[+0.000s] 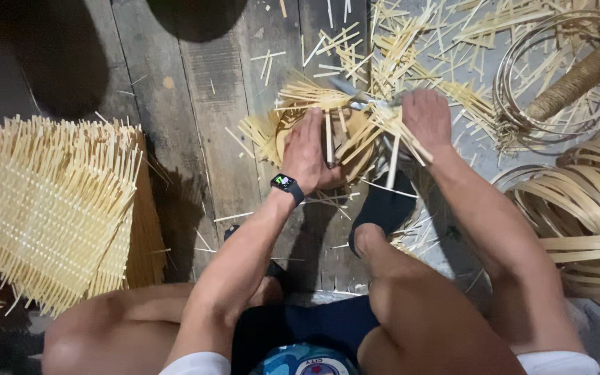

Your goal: The person places a circular bamboo frame onto a woven bamboo mat, then uses shears to trim the excess bamboo strips around the frame's edge. The person repeats this process multiple times, stacking the finished pieces and handling bamboo mats and frames.

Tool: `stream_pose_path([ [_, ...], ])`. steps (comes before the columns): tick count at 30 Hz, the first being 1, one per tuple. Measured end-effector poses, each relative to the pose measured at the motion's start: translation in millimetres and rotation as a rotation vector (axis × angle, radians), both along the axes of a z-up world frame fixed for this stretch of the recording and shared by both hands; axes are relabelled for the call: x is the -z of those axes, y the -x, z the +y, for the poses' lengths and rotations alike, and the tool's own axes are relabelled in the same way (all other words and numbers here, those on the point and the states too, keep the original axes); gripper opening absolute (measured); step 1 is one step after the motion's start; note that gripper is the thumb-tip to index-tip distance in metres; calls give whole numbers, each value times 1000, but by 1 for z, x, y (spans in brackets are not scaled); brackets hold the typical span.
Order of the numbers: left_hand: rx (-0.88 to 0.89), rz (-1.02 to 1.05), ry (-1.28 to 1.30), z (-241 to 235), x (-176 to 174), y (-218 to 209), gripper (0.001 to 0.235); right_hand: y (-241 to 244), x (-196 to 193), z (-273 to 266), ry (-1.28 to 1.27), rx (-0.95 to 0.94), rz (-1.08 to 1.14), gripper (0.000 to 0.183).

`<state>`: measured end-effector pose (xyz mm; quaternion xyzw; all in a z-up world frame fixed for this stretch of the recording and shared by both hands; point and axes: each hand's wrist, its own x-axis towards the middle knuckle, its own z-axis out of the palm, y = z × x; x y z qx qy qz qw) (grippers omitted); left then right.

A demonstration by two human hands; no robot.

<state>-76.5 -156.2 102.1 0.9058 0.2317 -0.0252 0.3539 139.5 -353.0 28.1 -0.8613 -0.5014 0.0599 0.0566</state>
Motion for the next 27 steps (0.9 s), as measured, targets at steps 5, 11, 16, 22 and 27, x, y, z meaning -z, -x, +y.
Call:
stream_pose_path([
  [5, -235, 38, -145, -14, -4, 0, 116, -13, -2, -26, 239, 54, 146, 24],
  [11, -224, 31, -92, -20, 5, -9, 112, -4, 15, -7, -83, -26, -169, 44],
  [16, -148, -20, -60, 1, -3, -8, 115, -17, -2, -9, 83, 36, 122, 26],
  [22, -350, -66, 40, -14, 0, -11, 127, -20, -12, -17, 53, -15, 20, 40],
  [27, -232, -129, 5, -8, 8, -11, 117, -18, 13, -9, 157, 54, 142, 20],
])
